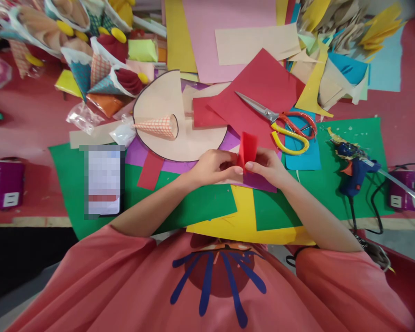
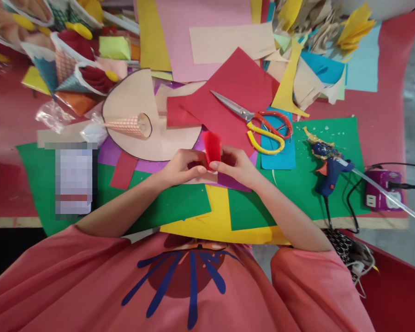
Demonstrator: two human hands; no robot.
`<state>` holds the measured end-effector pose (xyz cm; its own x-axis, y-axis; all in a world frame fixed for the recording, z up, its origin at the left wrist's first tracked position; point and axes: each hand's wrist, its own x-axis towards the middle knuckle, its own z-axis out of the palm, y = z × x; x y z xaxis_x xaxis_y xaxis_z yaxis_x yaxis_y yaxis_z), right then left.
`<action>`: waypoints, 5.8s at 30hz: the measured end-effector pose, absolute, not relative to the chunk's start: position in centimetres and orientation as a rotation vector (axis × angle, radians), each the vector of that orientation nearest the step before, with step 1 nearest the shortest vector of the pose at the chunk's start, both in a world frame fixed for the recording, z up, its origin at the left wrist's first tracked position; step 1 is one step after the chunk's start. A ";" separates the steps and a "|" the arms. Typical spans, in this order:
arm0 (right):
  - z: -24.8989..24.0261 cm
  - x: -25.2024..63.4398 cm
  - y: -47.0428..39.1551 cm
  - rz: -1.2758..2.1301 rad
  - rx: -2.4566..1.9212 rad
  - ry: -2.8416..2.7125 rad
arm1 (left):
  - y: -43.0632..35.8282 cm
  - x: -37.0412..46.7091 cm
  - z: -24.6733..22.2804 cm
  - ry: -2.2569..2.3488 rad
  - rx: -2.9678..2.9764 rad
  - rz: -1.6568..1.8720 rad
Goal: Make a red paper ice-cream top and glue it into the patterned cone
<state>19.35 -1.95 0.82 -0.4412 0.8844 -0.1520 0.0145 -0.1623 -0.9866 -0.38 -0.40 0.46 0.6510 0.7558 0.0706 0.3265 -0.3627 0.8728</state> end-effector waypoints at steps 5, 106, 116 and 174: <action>0.9 19.3 -2.3 1.534 -1.127 -1.661 | -0.4 -0.3 0.5 0.803 2.059 0.570; 0.4 19.2 -1.5 1.699 -1.068 -1.065 | -0.7 -0.4 0.4 0.910 1.496 0.973; 0.6 19.5 -1.7 1.488 -1.038 -1.223 | -1.3 -0.5 -0.7 1.047 2.122 1.130; 0.8 19.7 -1.9 0.794 -0.971 -2.083 | -1.0 -0.4 1.3 1.104 1.832 0.806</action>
